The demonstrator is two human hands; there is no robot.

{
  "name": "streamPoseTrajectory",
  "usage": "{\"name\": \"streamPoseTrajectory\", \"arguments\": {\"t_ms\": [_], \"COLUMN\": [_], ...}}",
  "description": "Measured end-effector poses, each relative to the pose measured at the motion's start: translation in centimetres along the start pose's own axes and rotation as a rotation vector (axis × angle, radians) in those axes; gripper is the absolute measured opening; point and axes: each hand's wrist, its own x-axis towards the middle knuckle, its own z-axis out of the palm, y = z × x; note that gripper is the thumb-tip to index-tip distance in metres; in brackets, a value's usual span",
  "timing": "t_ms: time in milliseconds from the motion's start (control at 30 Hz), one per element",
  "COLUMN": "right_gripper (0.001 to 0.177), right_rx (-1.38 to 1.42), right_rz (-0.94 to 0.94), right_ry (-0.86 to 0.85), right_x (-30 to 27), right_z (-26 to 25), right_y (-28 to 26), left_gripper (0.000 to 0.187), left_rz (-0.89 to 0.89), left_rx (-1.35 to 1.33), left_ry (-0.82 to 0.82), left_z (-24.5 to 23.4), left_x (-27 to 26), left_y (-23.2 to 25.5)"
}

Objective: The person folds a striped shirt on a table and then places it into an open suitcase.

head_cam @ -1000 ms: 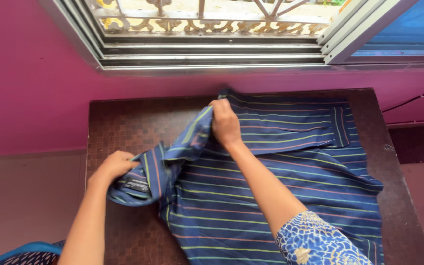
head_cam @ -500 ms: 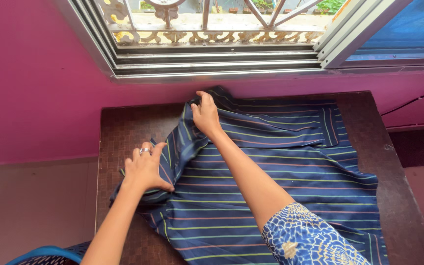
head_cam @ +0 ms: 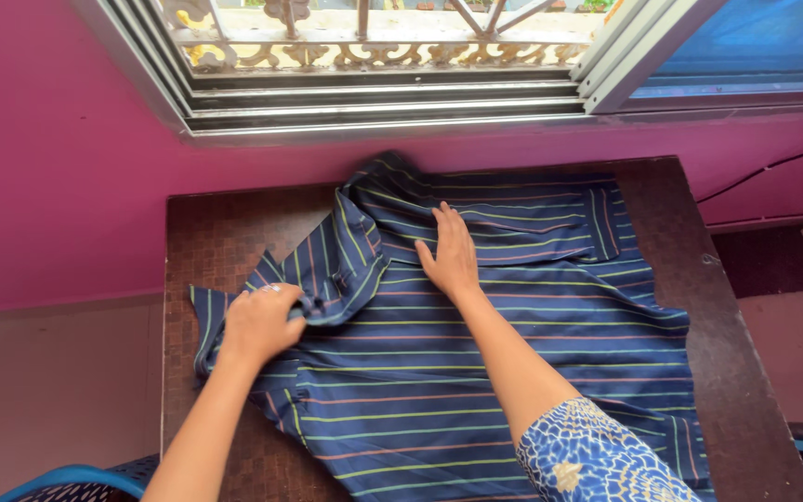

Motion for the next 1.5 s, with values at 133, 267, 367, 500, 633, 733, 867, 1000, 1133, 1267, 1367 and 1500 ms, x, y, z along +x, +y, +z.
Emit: {"name": "streamPoseTrajectory", "arguments": {"t_ms": [133, 267, 367, 500, 633, 733, 867, 1000, 1133, 1267, 1367, 1500], "right_gripper": [0.074, 0.076, 0.076, 0.065, 0.057, 0.061, 0.060, 0.060, 0.059, 0.060, 0.062, 0.064], "right_rx": [-0.109, -0.142, -0.194, -0.256, -0.188, -0.244, -0.274, -0.233, -0.213, -0.200, -0.178, -0.157], "right_rz": [-0.039, 0.007, -0.005, 0.014, 0.032, 0.087, 0.093, 0.114, 0.091, 0.103, 0.129, 0.230], "right_ry": [-0.044, -0.055, 0.032, 0.056, -0.030, -0.101, -0.091, -0.157, -0.138, -0.159, -0.173, -0.316], "right_x": [-3.1, -5.2, -6.4, -7.9, -10.3, -11.9, -13.5, -14.7, -16.8, -18.7, -19.4, -19.1], "right_z": [-2.8, -4.4, -5.0, -5.8, -6.3, -6.4, -7.0, -8.1, -9.0, -10.0, -10.4, -10.6], "right_y": [1.1, 2.9, 4.0, 4.3, 3.5, 2.5, 1.9, 1.6, 0.8, -0.4, -1.6, -1.4], "left_gripper": [0.030, 0.024, 0.028, 0.002, 0.034, 0.058, 0.067, 0.066, 0.067, 0.068, 0.069, 0.066], "left_rz": [-0.336, -0.693, -0.456, -0.026, -0.015, -0.168, -0.265, -0.283, -0.324, -0.344, -0.356, -0.380], "left_rx": [-0.293, -0.122, 0.327, 0.461, 0.158, 0.212, 0.233, 0.249, 0.268, 0.293, 0.328, 0.337], "left_ry": [0.218, 0.515, 0.867, 0.163, 0.137, 0.214, 0.113, 0.047, 0.017, -0.014, -0.024, -0.070], "left_z": [-1.1, -4.8, -6.1, -2.5, 4.1, 6.3, 6.7, 6.4, 6.0, 5.3, 4.5, 4.3], "left_x": [2.0, 3.5, 3.7, 2.6, -2.3, -4.9, -7.4, -9.5, -12.1, -14.4, -14.9, -12.8], "left_y": [-2.6, -4.5, -4.2, -4.5, -2.6, -0.7, -0.2, -0.2, 0.3, 0.7, 0.7, -0.5]}}
